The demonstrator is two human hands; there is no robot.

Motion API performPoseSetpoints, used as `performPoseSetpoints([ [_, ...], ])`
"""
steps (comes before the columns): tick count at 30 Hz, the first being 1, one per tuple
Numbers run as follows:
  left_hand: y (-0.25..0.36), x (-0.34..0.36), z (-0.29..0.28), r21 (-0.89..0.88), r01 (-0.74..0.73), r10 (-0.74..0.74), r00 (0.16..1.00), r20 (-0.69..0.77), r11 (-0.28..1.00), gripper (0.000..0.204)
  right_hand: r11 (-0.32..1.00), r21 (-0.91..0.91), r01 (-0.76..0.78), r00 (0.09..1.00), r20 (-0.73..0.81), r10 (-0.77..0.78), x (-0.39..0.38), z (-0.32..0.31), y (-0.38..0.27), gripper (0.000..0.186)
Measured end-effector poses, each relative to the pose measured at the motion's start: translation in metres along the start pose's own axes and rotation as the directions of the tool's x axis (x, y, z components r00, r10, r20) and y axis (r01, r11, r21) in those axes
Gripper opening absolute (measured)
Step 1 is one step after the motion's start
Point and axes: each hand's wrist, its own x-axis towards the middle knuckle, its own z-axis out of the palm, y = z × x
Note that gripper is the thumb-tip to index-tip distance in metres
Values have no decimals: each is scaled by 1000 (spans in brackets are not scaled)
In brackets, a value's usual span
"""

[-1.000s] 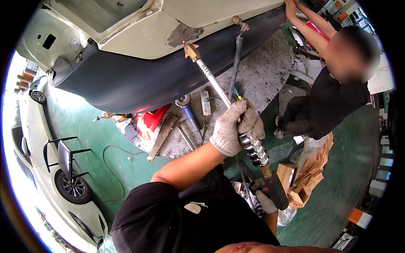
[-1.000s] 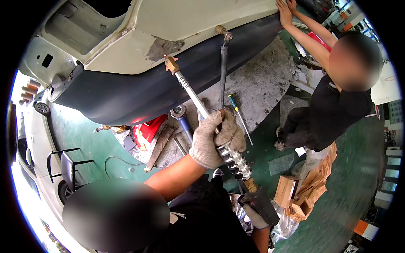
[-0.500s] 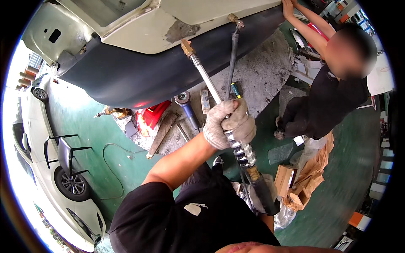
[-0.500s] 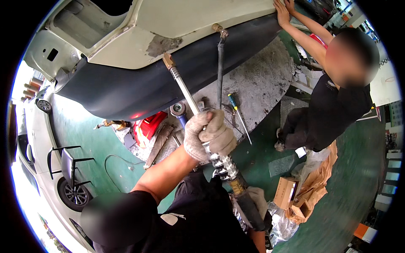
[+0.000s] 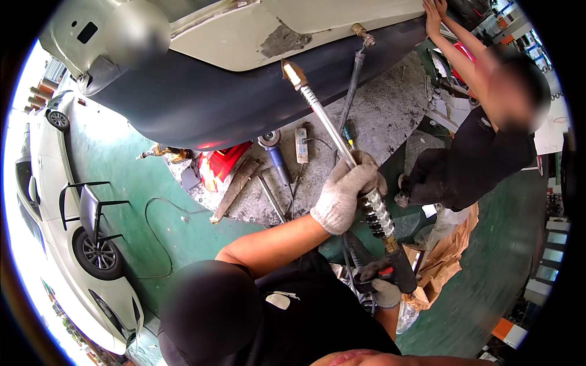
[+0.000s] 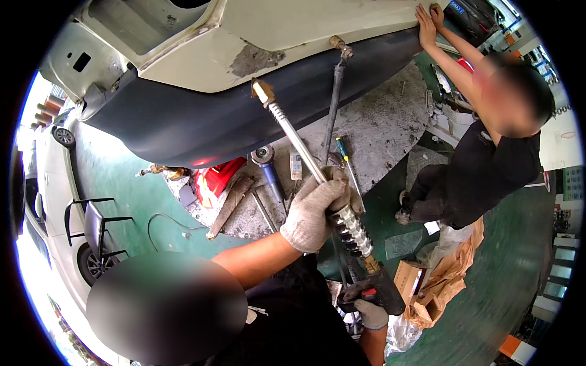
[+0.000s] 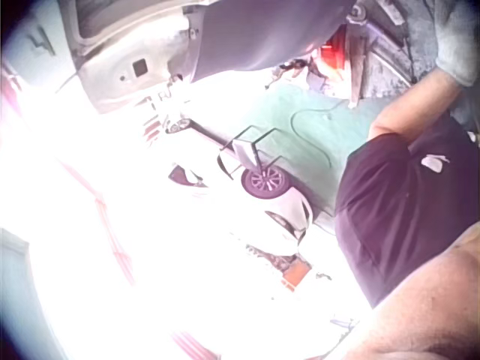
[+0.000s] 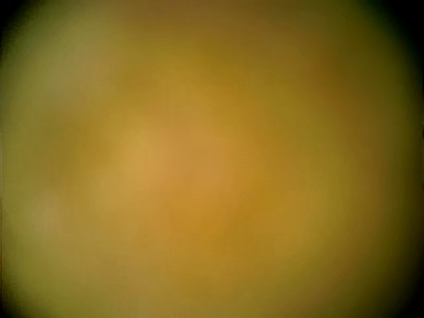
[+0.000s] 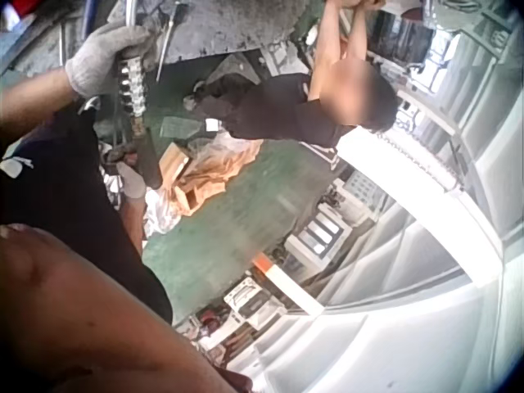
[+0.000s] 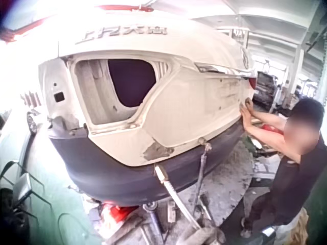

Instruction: The person uses a heat gun and a hammer to repair a dent on a white car bumper. A coworker holds the bumper steady while the person applies heat and taps the metal to reshape it.

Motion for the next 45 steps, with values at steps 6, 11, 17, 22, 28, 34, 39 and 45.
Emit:
performPoseSetpoints([
  [6,10,-4,-2,-129,-12,9,1000,-28,992,12,997,-78,-30,999,-33,27,-7,12,-1,40],
  [11,23,-3,-2,-97,3,-6,1000,-29,995,13,990,-139,-30,999,-24,27,-1,23,-4,33],
  [17,24,-1,-5,-94,8,-8,1000,-1,996,13,995,-101,-21,1000,-19,19,-4,30,-3,30],
  [22,25,-3,-1,-89,10,-12,1000,-20,996,16,999,-54,1,999,-41,-3,-6,33,0,30],
  [28,46,15,0,-139,47,-47,999,7,989,32,989,-145,-18,1000,-15,16,-13,31,-4,28],
  [34,107,52,-6,-146,-25,14,997,-78,989,27,994,-101,33,999,-15,-34,-13,52,-5,25],
  [39,112,65,-11,-125,-47,32,993,-117,991,29,978,-207,-6,998,-57,-6,-15,54,-14,29],
  [45,42,5,22,-38,-64,53,968,-244,997,29,971,-236,-38,997,-70,22,-11,50,-24,26],
])
